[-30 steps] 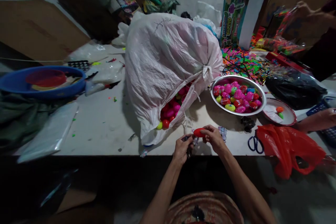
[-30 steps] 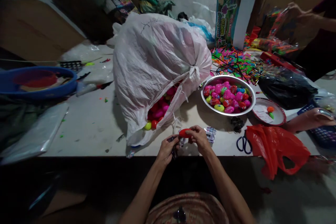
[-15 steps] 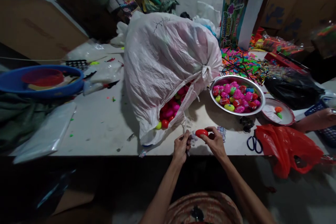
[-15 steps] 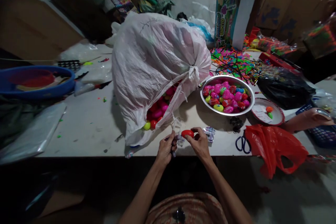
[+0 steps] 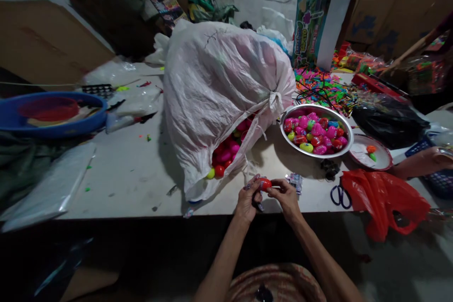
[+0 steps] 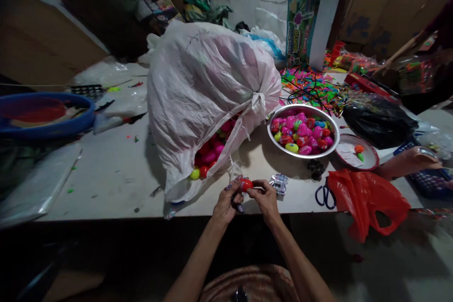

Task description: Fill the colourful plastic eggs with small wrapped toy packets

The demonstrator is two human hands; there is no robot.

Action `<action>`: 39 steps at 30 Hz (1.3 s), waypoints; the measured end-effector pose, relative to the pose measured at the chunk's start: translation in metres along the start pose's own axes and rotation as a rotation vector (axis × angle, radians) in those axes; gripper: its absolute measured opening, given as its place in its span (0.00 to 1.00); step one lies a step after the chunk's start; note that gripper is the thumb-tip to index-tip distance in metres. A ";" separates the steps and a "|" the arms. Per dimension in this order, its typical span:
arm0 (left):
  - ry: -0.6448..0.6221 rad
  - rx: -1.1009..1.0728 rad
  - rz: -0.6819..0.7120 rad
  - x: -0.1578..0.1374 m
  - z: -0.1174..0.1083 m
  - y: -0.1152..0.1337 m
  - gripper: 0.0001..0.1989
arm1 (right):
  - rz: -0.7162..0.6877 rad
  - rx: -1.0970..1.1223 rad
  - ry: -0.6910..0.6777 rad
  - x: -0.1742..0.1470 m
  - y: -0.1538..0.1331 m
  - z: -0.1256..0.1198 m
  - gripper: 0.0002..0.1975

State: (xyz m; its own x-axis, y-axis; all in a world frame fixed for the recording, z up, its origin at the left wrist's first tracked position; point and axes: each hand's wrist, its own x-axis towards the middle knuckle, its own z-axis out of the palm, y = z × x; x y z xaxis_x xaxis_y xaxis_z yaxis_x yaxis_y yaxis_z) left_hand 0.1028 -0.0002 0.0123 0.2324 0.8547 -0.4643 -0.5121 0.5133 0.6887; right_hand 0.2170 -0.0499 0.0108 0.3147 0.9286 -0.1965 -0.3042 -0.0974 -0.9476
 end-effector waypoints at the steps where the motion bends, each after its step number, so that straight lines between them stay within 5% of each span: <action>1: -0.015 -0.032 -0.011 0.001 0.001 0.000 0.21 | -0.001 0.030 0.015 0.001 0.001 0.001 0.15; 8: -0.078 -0.086 -0.033 0.008 0.004 -0.003 0.17 | -0.051 0.028 0.016 0.011 0.003 0.003 0.15; 14: -0.015 -0.007 -0.056 0.007 0.014 -0.009 0.19 | -0.443 -0.386 0.076 0.012 0.001 0.000 0.10; 17: -0.021 0.060 -0.088 0.006 0.015 -0.009 0.18 | -0.488 -0.537 0.119 0.011 -0.003 -0.004 0.18; 22: -0.104 0.103 -0.180 0.009 0.014 -0.002 0.17 | -0.518 -0.691 -0.045 0.017 -0.015 -0.008 0.19; 25: -0.107 -0.028 -0.221 0.014 0.013 0.007 0.14 | -0.538 -0.772 0.005 0.043 -0.038 -0.014 0.14; 29: 0.000 -0.157 -0.289 0.014 0.000 0.022 0.08 | -0.625 -1.037 0.204 0.106 -0.103 -0.034 0.19; 33: 0.126 -0.136 -0.085 0.006 -0.023 0.030 0.10 | -0.597 -1.320 0.415 0.155 -0.146 -0.041 0.21; 35: 0.177 -0.087 0.009 0.002 -0.036 0.032 0.13 | -0.628 -1.286 0.370 0.157 -0.139 -0.027 0.19; 39: 0.241 0.098 0.118 -0.002 -0.056 0.036 0.17 | -0.725 -1.133 -0.056 0.130 -0.089 0.039 0.12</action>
State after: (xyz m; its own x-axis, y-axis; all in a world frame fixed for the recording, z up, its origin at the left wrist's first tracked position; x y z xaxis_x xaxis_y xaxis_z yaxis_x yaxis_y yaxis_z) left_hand 0.0374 0.0119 0.0070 -0.0336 0.8719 -0.4885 -0.4392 0.4262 0.7909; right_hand 0.2496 0.0933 0.0801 0.0416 0.9071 0.4188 0.8276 0.2036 -0.5231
